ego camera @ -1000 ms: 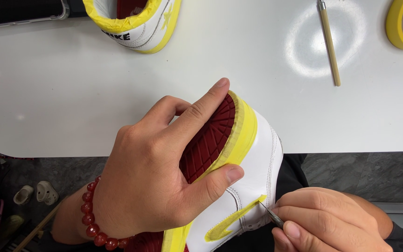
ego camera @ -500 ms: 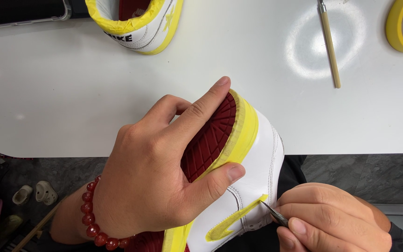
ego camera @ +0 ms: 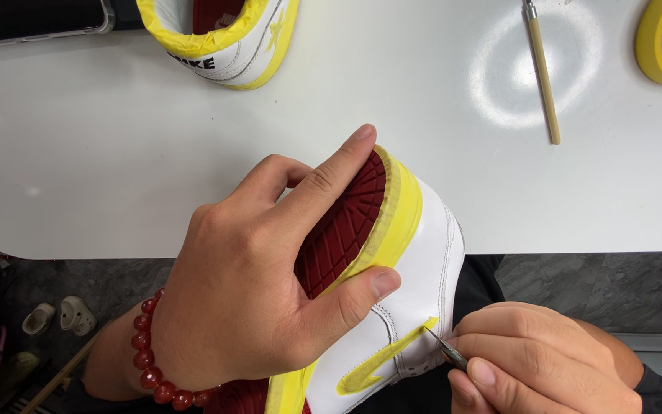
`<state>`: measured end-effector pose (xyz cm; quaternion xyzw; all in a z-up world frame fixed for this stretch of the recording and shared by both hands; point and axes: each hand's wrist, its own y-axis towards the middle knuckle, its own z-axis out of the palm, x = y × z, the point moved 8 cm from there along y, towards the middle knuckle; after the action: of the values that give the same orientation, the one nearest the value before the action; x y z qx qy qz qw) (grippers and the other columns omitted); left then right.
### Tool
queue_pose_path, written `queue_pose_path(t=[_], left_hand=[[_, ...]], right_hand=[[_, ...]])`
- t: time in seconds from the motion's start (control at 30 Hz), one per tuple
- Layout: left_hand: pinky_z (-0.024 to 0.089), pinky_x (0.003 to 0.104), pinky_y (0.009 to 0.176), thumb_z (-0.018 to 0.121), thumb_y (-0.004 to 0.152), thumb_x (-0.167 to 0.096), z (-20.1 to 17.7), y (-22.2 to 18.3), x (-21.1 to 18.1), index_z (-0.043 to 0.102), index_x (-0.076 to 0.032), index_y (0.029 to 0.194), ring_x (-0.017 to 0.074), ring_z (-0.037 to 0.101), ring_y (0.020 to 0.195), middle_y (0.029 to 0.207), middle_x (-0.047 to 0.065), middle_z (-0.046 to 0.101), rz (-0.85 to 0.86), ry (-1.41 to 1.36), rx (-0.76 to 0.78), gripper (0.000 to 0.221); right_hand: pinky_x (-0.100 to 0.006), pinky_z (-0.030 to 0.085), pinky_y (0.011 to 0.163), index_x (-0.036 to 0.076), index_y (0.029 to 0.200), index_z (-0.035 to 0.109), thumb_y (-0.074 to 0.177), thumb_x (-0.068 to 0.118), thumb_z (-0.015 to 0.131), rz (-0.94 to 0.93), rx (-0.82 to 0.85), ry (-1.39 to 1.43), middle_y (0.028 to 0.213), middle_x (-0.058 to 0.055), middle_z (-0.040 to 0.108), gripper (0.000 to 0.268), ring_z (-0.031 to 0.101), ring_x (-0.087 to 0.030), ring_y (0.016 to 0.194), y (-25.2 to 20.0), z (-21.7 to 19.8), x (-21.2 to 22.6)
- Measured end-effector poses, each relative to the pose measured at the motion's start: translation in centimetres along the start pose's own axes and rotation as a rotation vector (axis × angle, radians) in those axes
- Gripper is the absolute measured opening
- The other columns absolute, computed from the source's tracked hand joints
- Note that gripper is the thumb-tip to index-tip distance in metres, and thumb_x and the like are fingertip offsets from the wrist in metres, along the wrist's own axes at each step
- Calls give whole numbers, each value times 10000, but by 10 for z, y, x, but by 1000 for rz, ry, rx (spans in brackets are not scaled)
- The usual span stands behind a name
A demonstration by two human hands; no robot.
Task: Using a craft knife and masking tape to customize a pair of sneakers.
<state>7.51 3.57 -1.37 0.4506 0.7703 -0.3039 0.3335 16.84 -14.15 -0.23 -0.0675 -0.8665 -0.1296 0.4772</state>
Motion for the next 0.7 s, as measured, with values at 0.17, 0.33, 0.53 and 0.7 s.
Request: queue_pose_path(t=[0.17,0.33,0.53,0.7], left_hand=[[568,286,540,725,882,-478,1,-4,4,544,51,1475,189,689,694,908,174,667,-3,17,-2,815],[551,283,516,727,877,-486,1,-4,4,548,46,1472,178,676,664,886,162,665,-13,21,0,818],[564,284,532,710,885,-495,-2,0,2,552,31,1476,172,677,644,881,150,668,4,15,-7,806],[558,338,577,706,854,-505,-3,10,10,558,-4,1458,212,670,625,796,149,662,-82,37,-7,798]], right_hand=[[-387,601,651,28,938,615,826,46,757,-21,-12,25,757,-103,700,182,763,-241,722,3,0,0],[-369,597,631,22,950,605,819,48,769,-41,-10,63,742,-104,696,212,757,-234,701,6,1,2],[-342,632,606,7,925,568,795,1,785,-117,-180,92,727,-98,682,253,742,-216,674,14,-5,12],[-342,601,596,-45,948,563,790,-71,762,-259,-81,10,721,-127,654,256,720,-258,669,34,-12,19]])
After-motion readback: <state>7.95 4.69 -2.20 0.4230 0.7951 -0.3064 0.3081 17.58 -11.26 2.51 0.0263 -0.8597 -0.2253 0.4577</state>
